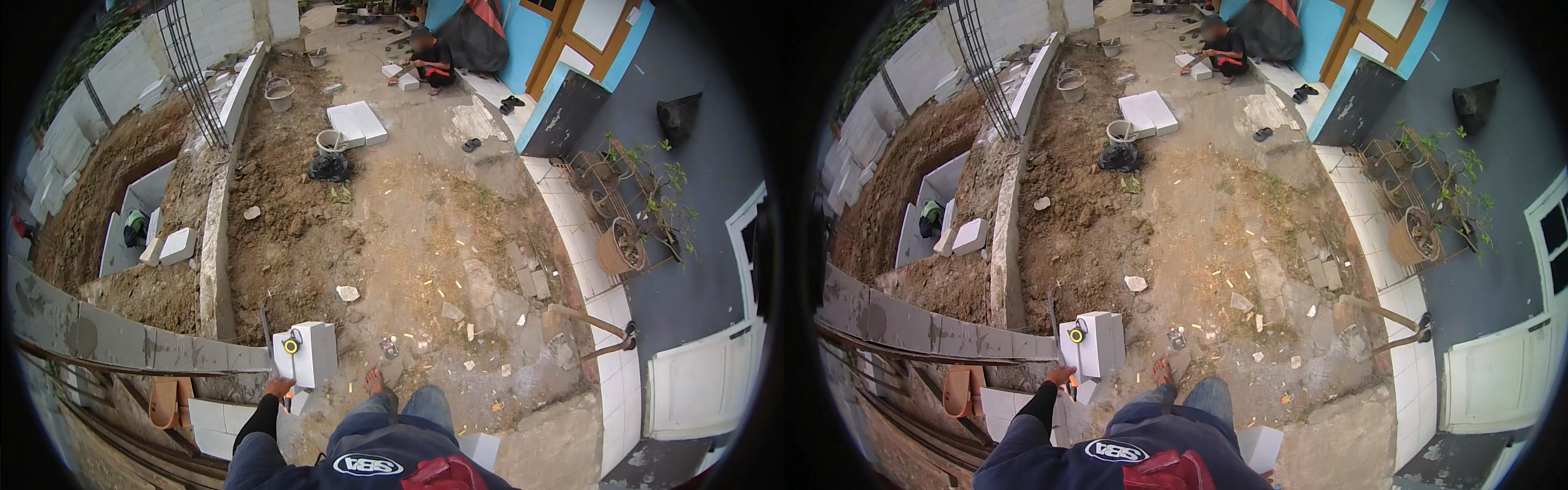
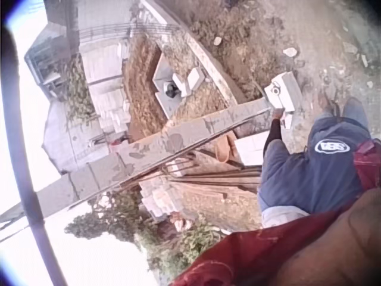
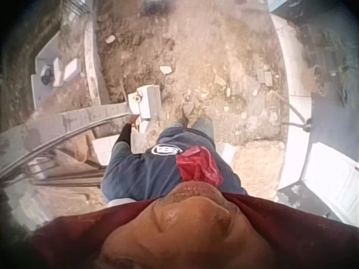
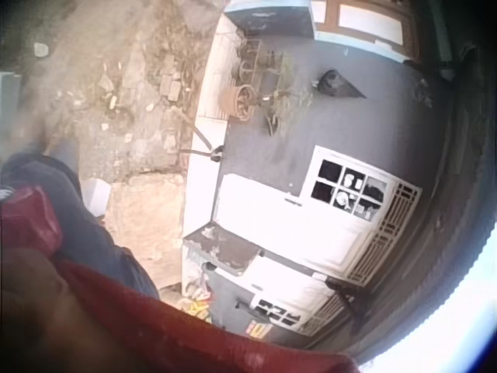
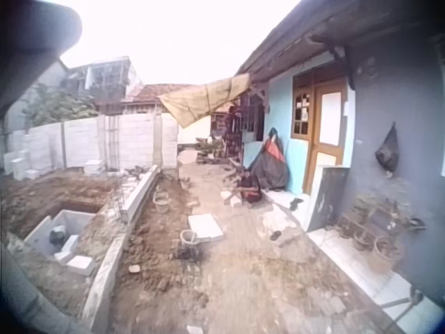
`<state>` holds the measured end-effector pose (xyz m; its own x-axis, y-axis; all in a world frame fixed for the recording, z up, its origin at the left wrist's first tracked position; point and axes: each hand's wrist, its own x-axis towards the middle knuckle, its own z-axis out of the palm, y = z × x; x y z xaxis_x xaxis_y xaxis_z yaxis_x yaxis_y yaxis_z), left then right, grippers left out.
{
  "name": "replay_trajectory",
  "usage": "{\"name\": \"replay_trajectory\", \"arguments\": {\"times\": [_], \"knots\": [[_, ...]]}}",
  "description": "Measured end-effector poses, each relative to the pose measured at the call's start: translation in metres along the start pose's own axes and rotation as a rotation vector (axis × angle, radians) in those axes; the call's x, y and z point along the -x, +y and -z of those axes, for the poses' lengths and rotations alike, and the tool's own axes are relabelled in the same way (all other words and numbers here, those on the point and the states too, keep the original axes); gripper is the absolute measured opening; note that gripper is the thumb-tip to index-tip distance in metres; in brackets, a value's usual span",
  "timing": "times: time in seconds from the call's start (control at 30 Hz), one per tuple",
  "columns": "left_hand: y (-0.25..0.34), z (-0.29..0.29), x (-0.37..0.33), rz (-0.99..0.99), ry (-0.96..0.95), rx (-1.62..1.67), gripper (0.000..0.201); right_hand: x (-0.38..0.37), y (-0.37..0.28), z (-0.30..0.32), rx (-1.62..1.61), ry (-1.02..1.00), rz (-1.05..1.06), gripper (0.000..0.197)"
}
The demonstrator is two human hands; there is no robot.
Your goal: The person saws a white brick with a hand saw, measures a brick using a tape measure, and then applies mortar from a bucket to a wall before placing a sawed brick section onto the mortar.
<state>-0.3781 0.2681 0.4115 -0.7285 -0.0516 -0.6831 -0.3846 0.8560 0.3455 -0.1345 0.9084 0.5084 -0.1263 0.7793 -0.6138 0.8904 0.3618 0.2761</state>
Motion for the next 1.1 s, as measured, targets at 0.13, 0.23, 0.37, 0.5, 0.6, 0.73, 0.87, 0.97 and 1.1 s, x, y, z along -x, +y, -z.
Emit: {"name": "replay_trajectory", "arguments": {"times": [0.13, 0.23, 0.37, 0.5, 0.6, 0.73, 0.87, 0.97, 1.1], "knots": [[0.177, 0.128, -0.116, -0.152, 0.221, 0.344, 0.056, -0.027, -0.064, 0.037, -0.047, 0.005, 0.001, 0.128], [0.324, 0.184, -0.172, -0.259, 0.230, 0.527, 0.057, -0.054, -0.115, 0.067, -0.078, 0.018, -0.002, 0.128], [0.459, 0.203, -0.222, -0.392, 0.120, 0.414, 0.064, -0.093, -0.189, 0.102, -0.113, 0.017, -0.004, 0.129], [0.506, 0.165, -0.261, -0.344, -0.006, 0.184, 0.059, -0.136, -0.250, 0.151, -0.155, 0.032, -0.028, 0.130], [0.480, 0.122, -0.279, -0.277, -0.130, 0.083, 0.061, -0.163, -0.279, 0.196, -0.185, 0.056, -0.042, 0.130], [0.330, 0.109, -0.302, -0.144, -0.139, -0.275, 0.057, -0.179, -0.358, 0.238, -0.245, 0.038, 0.078, 0.131], [0.335, 0.109, -0.299, 0.223, -0.159, 0.168, 0.055, -0.223, -0.399, 0.323, -0.169, 0.146, 0.125, 0.131], [0.302, 0.148, -0.274, 0.487, 0.003, 0.504, 0.053, -0.237, -0.474, 0.383, -0.056, 0.176, 0.246, 0.130], [0.295, 0.196, -0.282, 0.726, 0.238, 0.738, 0.052, -0.262, -0.571, 0.429, 0.078, 0.229, 0.297, 0.132]]}}
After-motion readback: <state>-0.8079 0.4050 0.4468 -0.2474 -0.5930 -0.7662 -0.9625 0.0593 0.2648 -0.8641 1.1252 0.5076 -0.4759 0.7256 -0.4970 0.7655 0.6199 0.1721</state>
